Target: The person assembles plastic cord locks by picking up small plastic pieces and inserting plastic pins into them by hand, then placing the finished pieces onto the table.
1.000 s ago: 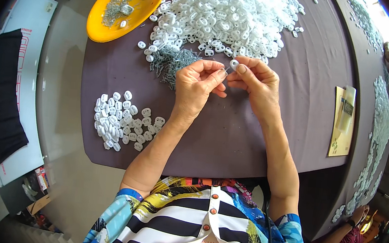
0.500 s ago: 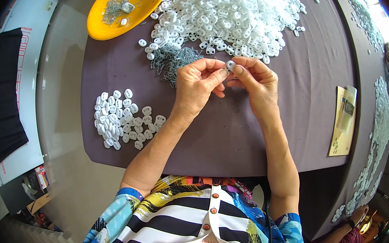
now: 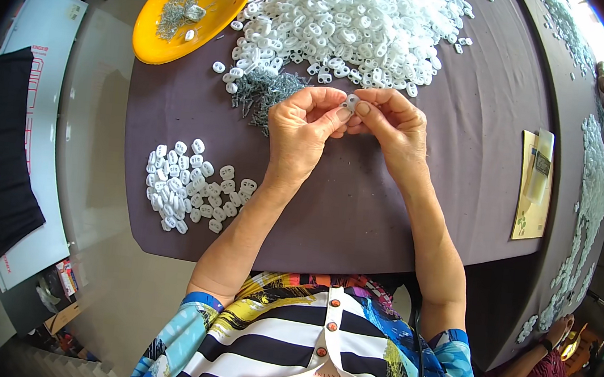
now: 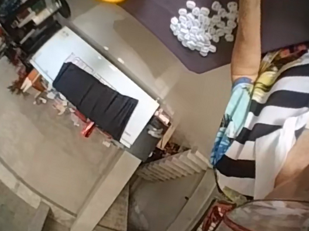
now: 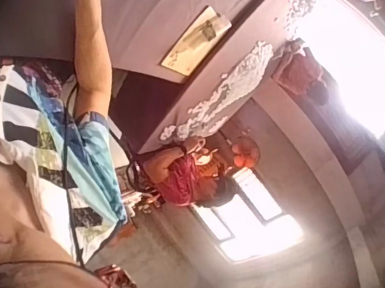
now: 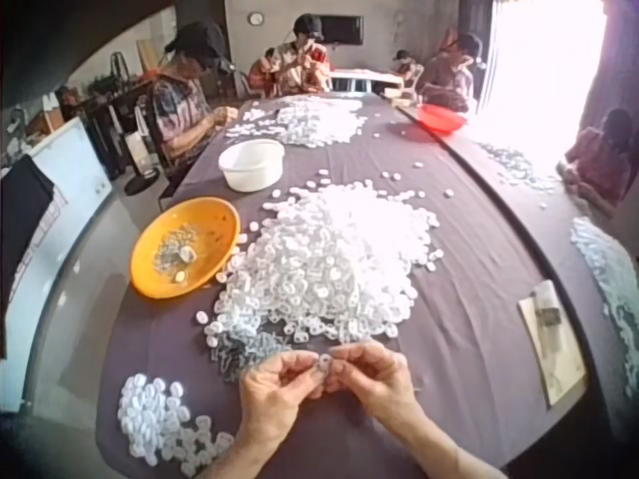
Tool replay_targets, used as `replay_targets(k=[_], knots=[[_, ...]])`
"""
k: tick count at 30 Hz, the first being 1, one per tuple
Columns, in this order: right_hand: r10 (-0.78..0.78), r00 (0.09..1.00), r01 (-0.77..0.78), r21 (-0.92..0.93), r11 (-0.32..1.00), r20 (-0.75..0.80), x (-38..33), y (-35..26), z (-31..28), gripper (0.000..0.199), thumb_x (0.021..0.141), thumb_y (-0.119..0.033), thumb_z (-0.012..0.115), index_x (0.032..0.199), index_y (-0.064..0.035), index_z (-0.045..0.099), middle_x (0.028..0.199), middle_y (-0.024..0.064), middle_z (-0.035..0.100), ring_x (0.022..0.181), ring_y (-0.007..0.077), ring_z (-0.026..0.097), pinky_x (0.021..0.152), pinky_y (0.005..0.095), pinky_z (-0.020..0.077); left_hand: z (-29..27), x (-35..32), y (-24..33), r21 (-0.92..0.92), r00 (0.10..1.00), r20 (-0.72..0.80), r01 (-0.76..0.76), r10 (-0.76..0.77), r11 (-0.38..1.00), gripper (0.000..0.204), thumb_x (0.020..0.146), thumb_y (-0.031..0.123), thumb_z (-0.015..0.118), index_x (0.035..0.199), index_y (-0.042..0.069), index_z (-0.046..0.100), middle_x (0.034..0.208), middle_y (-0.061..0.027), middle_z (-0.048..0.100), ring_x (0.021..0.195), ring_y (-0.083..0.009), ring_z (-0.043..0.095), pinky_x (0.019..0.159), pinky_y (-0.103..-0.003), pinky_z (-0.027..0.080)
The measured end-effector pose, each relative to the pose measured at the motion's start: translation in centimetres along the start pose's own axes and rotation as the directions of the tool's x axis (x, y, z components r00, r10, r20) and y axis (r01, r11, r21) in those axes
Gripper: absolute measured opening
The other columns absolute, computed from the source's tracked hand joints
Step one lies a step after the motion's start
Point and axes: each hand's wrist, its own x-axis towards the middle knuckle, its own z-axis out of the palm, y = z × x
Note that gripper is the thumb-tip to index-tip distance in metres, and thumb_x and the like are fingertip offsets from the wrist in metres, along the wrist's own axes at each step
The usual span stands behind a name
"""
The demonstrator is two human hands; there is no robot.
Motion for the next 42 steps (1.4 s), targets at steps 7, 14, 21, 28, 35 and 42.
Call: replay_targets(k=[7, 14, 21, 28, 35, 42], knots=[[0.010, 0.999, -0.011, 0.014, 1.000, 0.038, 0.1, 0.3, 0.4, 0.013, 0.084, -0.001, 0.055, 0.097, 0.0006, 0.059, 0.080, 0.0046, 0.062, 0.069, 0.0105, 0.060, 0.063, 0.0242, 0.0521, 0.0, 0.0, -0.1, -0.037, 0.999, -0.027, -0.035, 0.034, 0.999, 0.011, 0.076, 0.000, 0.064, 0.087, -0.001, 0.061, 0.071, -0.0047, 0.064, 0.061, -0.0072, 0.059, 0.052, -0.018, 0.047], [-0.077, 0.995, 0.075, 0.028, 0.997, 0.066, 0.0, 0.5, 0.5, 0.015, 0.084, -0.001, 0.054, 0.099, 0.0020, 0.057, 0.082, 0.0055, 0.062, 0.074, 0.0091, 0.060, 0.066, 0.0220, 0.0515, 0.1, -0.1, -0.1, -0.055, 0.994, -0.053, 0.091, -0.094, 0.994, 0.014, 0.079, 0.003, 0.062, 0.092, -0.001, 0.063, 0.080, -0.0092, 0.066, 0.061, -0.0107, 0.062, 0.049, -0.019, 0.047], [-0.141, 0.988, 0.151, -0.299, 0.942, 0.056, -0.3, 0.3, 0.3, 0.024, 0.084, 0.004, 0.051, 0.107, 0.0007, 0.058, 0.080, 0.0013, 0.057, 0.072, 0.0073, 0.058, 0.067, 0.0210, 0.0490, 0.6, -0.4, -0.1, 0.025, 1.000, -0.031, 0.001, -0.001, 1.000, 0.020, 0.080, 0.004, 0.061, 0.098, -0.003, 0.061, 0.079, -0.0083, 0.065, 0.063, -0.0117, 0.062, 0.051, -0.020, 0.049], [-0.011, 0.998, 0.023, -0.187, 0.982, 0.066, -0.4, -0.7, 0.2, 0.023, 0.083, 0.003, 0.053, 0.105, -0.0011, 0.060, 0.076, -0.0031, 0.054, 0.066, 0.0027, 0.051, 0.061, 0.0183, 0.0454, 0.3, -0.2, 0.5, 0.031, 0.999, 0.021, 0.049, -0.050, 0.998, 0.018, 0.082, 0.009, 0.060, 0.096, -0.003, 0.061, 0.078, -0.0077, 0.064, 0.059, -0.0096, 0.060, 0.050, -0.021, 0.051], [0.009, 0.995, 0.006, -0.141, 0.990, 0.101, -0.4, -0.6, 0.4, 0.026, 0.082, 0.003, 0.054, 0.108, -0.0011, 0.058, 0.075, -0.0037, 0.055, 0.069, 0.0030, 0.052, 0.063, 0.0187, 0.0455, -0.1, 0.2, 0.7, -0.060, 0.990, 0.079, 0.120, -0.115, 0.991, 0.013, 0.083, 0.009, 0.059, 0.090, -0.003, 0.060, 0.074, -0.0076, 0.062, 0.056, -0.0099, 0.058, 0.049, -0.023, 0.052], [-0.065, 0.996, 0.068, -0.054, 0.996, 0.056, -0.5, 0.4, 1.2, 0.031, 0.081, 0.002, 0.058, 0.112, 0.0016, 0.051, 0.079, -0.0013, 0.053, 0.075, 0.0056, 0.053, 0.068, 0.0192, 0.0459, -0.2, 0.2, 0.2, -0.184, 0.996, -0.020, 0.083, -0.088, 0.979, 0.011, 0.082, 0.007, 0.059, 0.088, -0.002, 0.060, 0.074, -0.0078, 0.062, 0.059, -0.0115, 0.060, 0.049, -0.024, 0.053]])
